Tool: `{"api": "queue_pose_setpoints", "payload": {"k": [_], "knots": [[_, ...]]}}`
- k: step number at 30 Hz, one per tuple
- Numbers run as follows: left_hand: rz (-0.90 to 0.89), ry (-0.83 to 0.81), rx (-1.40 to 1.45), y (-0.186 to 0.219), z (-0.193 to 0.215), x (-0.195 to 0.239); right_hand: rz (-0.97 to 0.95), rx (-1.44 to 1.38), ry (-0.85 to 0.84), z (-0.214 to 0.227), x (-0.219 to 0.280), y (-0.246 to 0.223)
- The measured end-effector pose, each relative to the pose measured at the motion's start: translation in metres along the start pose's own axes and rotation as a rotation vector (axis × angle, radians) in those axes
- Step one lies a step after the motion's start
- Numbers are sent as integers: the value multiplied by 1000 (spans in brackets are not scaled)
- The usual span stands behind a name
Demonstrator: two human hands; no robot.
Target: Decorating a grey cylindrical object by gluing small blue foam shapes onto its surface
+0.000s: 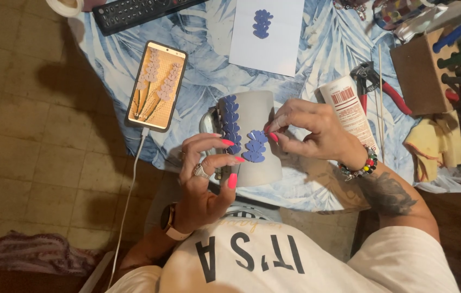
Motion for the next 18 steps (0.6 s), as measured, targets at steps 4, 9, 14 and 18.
{"api": "queue_pose_setpoints", "payload": {"k": [4, 9, 14, 18], "knots": [[-10, -2, 0, 1, 0, 0, 3, -3, 14, -1, 3, 2], [-18, 4, -4, 1, 1, 1, 11, -6, 33, 0, 3, 2], [-9, 4, 2, 1, 1, 1, 10, -7, 29, -1, 4, 2], [-6, -2, 9, 2, 2, 0, 4, -33, 38, 0, 5, 5]]}}
Point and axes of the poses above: each hand's wrist, its own x-axis away from the middle knuckle, its own z-axis out of the back of the hand, y = z × x, the point moved 7 cm from there along -x, towards the middle knuckle, and after that the axes turned 2 degrees about z, right-handed, at the moved point
